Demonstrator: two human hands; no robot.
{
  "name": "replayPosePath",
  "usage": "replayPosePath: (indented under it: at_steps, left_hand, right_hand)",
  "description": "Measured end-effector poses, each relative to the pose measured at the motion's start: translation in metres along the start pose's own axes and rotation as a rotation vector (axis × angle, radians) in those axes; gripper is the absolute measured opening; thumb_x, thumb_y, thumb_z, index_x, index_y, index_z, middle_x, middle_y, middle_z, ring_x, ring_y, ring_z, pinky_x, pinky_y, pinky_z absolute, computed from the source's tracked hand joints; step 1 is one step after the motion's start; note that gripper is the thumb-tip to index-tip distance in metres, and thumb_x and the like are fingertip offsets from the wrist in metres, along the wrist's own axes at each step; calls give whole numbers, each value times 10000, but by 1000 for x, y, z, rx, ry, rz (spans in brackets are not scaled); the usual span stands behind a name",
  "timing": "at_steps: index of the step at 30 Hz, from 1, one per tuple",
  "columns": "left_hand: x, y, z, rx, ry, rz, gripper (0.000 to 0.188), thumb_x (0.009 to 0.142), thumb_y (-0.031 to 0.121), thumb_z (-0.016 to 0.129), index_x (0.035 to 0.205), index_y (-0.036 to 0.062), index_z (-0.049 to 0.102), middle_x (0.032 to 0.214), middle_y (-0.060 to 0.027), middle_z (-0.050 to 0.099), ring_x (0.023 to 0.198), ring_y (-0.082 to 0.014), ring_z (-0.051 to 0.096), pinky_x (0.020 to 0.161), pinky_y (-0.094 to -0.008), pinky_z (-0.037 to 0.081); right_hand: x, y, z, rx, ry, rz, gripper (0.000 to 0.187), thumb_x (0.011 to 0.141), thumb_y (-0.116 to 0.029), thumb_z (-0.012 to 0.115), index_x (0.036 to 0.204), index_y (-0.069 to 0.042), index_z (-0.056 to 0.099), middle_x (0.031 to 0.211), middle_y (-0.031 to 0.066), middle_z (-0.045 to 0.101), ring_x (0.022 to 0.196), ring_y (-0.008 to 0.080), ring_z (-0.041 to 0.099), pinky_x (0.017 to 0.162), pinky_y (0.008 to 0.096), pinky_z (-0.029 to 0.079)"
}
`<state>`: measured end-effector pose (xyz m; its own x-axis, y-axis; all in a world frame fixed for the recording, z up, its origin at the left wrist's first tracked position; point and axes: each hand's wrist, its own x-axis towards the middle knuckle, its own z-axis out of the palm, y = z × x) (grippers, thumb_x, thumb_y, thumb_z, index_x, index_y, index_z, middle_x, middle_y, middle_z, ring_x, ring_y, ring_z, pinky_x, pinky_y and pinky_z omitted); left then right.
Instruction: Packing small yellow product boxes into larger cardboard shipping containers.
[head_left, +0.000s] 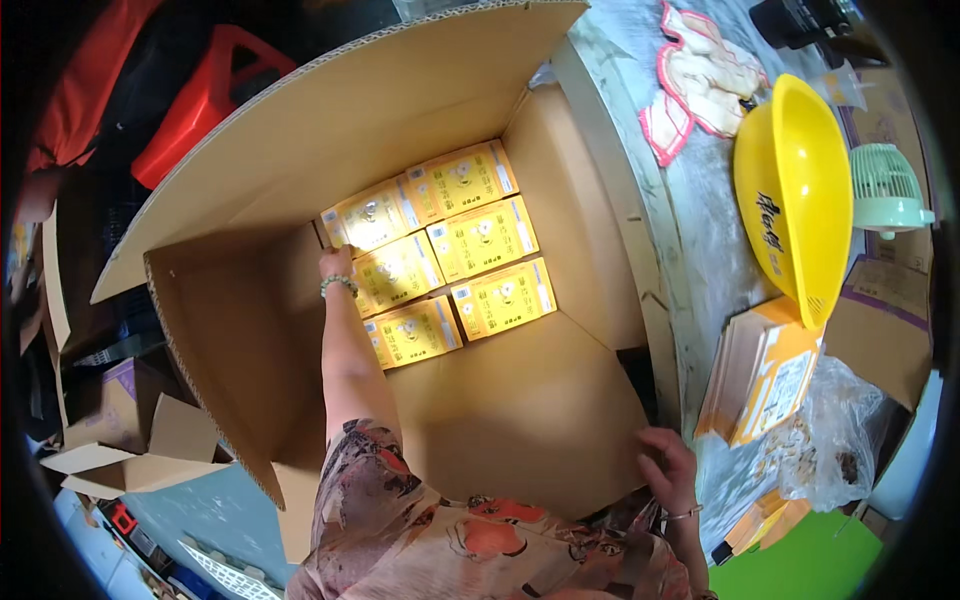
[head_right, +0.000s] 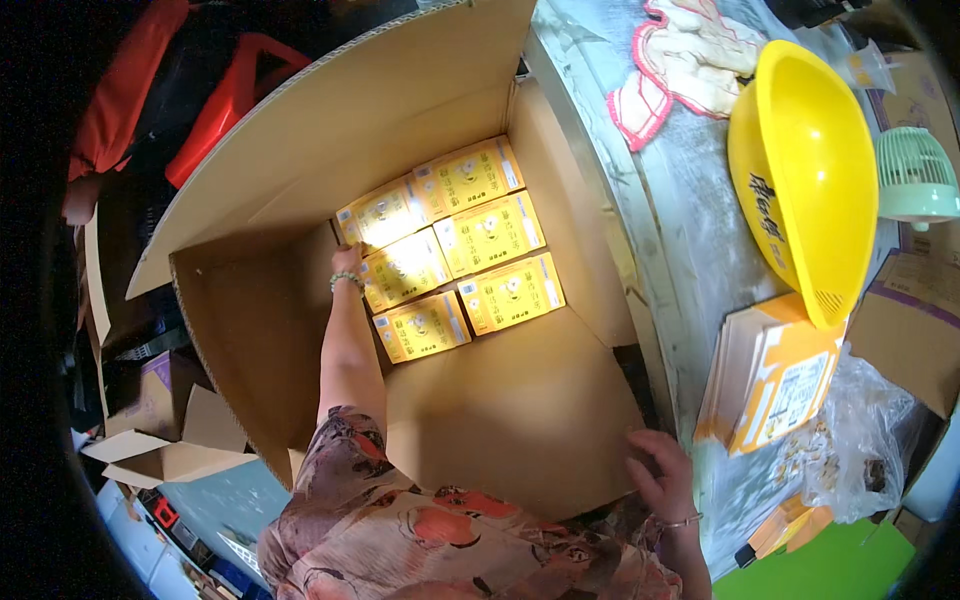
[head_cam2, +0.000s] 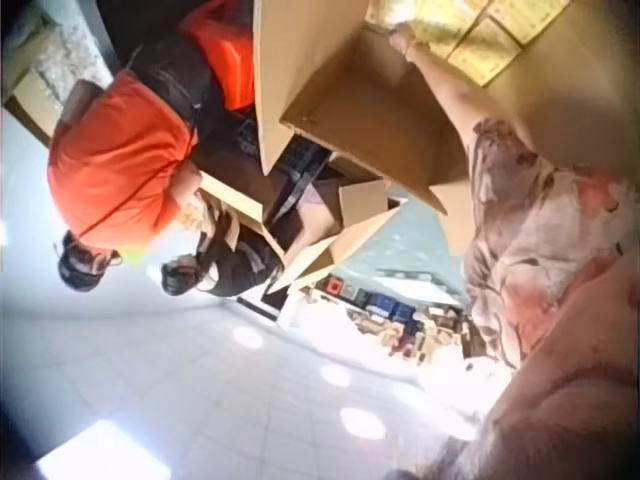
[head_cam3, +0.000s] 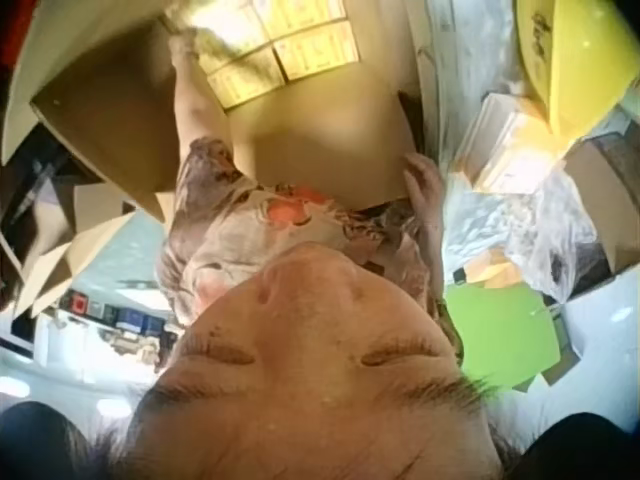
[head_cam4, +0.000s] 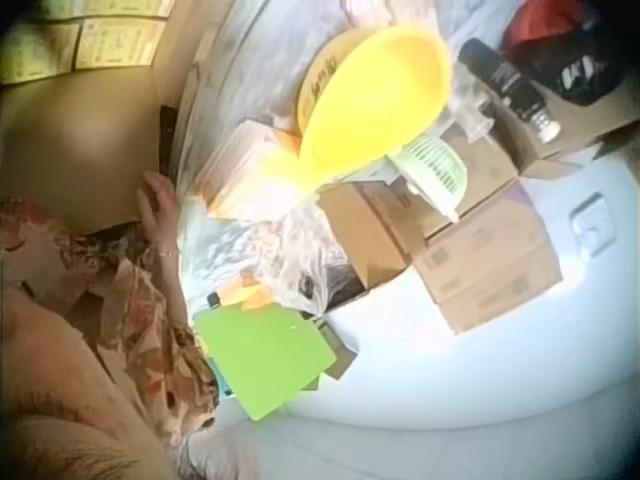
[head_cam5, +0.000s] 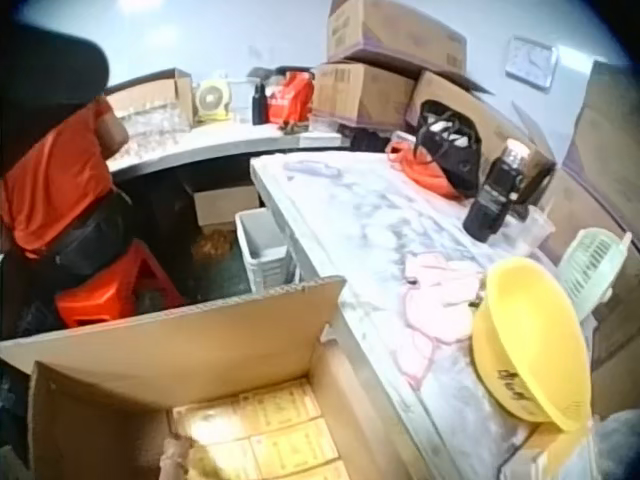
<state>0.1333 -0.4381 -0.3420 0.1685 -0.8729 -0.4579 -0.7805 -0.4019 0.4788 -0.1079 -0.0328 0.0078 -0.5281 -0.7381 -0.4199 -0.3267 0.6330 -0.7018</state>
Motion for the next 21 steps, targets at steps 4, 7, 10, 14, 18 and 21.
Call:
replayPosePath:
  at_steps: [4, 7, 10, 14, 18, 21]
  left_hand:
    - [18, -13, 1, -143, -51, -71, 189, 691, 133, 542, 707, -55, 556, 698, -131, 585, 544, -152, 556, 484, -258, 443]
    - [24, -18, 5, -445, -59, -159, 135, 703, 77, 522, 681, -55, 529, 670, -126, 571, 543, -158, 548, 453, -248, 432]
    - [29, -27, 3, -567, -66, -140, 108, 672, 70, 511, 663, -36, 502, 572, -98, 544, 429, -124, 481, 362, -232, 357]
    - [27, -25, 5, -547, -59, -139, 95, 682, 57, 500, 671, -38, 501, 572, -91, 543, 437, -118, 483, 366, -238, 357]
    - [29, -26, 8, -432, 27, -88, 117, 678, 71, 507, 684, -46, 508, 570, -84, 545, 444, -122, 488, 372, -241, 363]
    - [33, -32, 3, -328, -51, -119, 166, 660, 113, 528, 705, -47, 521, 574, -81, 555, 472, -127, 504, 419, -250, 395]
  right_hand:
    - [8, -12, -3, 18, -38, 112, 245, 650, -37, 539, 894, -22, 550, 884, 112, 547, 830, 216, 525, 736, 279, 405]
    - [8, -8, -3, 66, -29, 125, 244, 647, -43, 543, 890, -24, 551, 885, 115, 545, 827, 215, 523, 732, 279, 405]
    - [9, -10, -5, 74, -27, 149, 246, 645, -51, 545, 890, -20, 549, 889, 116, 542, 825, 215, 521, 730, 279, 405]
    - [7, -5, -4, 49, -14, 114, 250, 644, -52, 543, 892, -18, 546, 893, 117, 540, 821, 215, 521, 728, 277, 404]
    - [6, -4, -4, 31, -5, 95, 248, 643, -45, 536, 890, -18, 547, 889, 120, 541, 816, 219, 522, 720, 279, 407]
    - [10, -5, -3, 30, -9, 80, 244, 647, -45, 533, 889, -16, 547, 885, 118, 544, 812, 218, 523, 715, 278, 409]
